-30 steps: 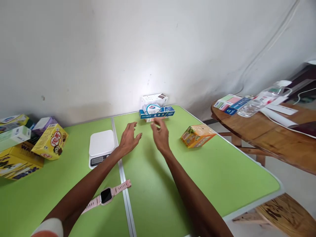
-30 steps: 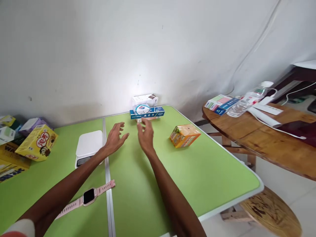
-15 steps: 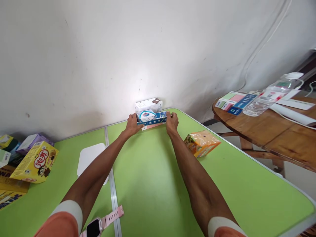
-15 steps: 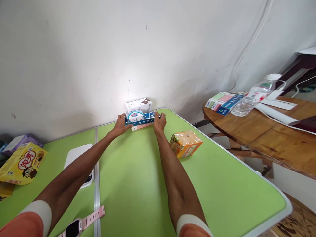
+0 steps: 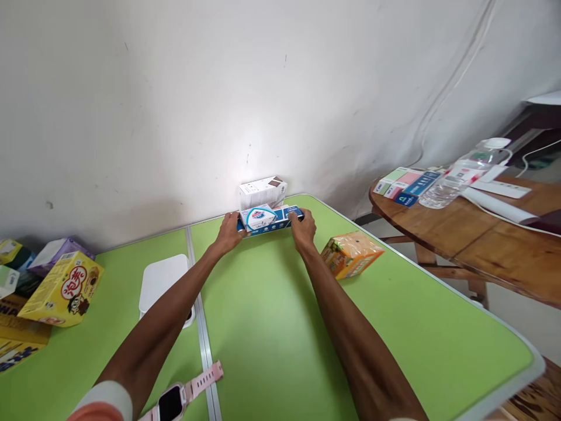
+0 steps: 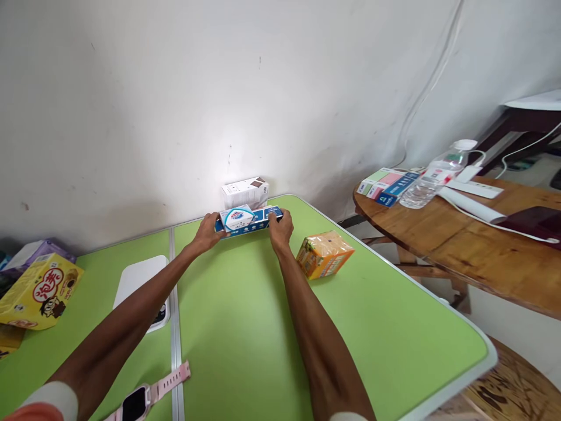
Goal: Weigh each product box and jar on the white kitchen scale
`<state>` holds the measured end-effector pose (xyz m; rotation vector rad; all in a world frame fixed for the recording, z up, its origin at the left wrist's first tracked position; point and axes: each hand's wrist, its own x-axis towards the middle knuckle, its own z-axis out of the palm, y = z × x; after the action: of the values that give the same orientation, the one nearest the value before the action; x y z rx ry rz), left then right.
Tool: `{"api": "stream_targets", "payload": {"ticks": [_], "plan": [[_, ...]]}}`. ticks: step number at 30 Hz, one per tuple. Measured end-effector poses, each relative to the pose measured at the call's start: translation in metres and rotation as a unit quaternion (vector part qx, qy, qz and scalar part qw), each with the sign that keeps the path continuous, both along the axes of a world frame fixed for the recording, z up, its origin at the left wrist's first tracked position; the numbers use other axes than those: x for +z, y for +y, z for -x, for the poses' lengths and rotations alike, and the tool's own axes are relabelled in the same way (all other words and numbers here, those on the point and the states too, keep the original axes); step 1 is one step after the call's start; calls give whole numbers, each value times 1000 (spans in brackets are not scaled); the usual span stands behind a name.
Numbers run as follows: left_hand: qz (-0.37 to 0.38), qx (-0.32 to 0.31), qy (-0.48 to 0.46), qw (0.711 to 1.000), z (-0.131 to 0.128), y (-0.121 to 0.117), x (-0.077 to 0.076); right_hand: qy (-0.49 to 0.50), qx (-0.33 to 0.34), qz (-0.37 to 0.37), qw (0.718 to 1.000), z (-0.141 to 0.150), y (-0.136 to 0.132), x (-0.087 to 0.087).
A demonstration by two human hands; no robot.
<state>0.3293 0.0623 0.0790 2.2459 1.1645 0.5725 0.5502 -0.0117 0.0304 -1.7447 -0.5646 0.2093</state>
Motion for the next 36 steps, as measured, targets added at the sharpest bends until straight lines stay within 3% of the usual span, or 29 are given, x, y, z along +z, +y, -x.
{"api": "stream_targets", "payload": {"ticks": [8, 17, 20, 22, 26, 29, 32, 36], "plan": [[-7, 20, 13, 1000, 70, -84, -34, -47, 66, 27, 996, 53, -73, -30], [29, -47, 14, 998, 102, -130, -38, -132, 52, 72, 987, 76, -129, -48], [16, -51, 7, 999, 105, -138, -36, -208, 39, 36, 977, 89, -136, -41], [0, -28, 4, 1000, 103, -142, -34, -247, 77, -2, 966, 99, -135, -33], [-22, -10, -5, 1000, 100, -144, -29, -213, 214, -23, 953, 118, -131, -17], [-16, -4, -15, 1000, 106, -145, -21, -172, 226, -12, 959, 131, -132, -4], [-24, 4, -42, 999, 125, -144, -8, -154, 218, -24, 963, 147, -131, 14], [-58, 34, -63, 996, 176, -134, 11, -143, 259, -68, 953, 188, -115, 38]]}}
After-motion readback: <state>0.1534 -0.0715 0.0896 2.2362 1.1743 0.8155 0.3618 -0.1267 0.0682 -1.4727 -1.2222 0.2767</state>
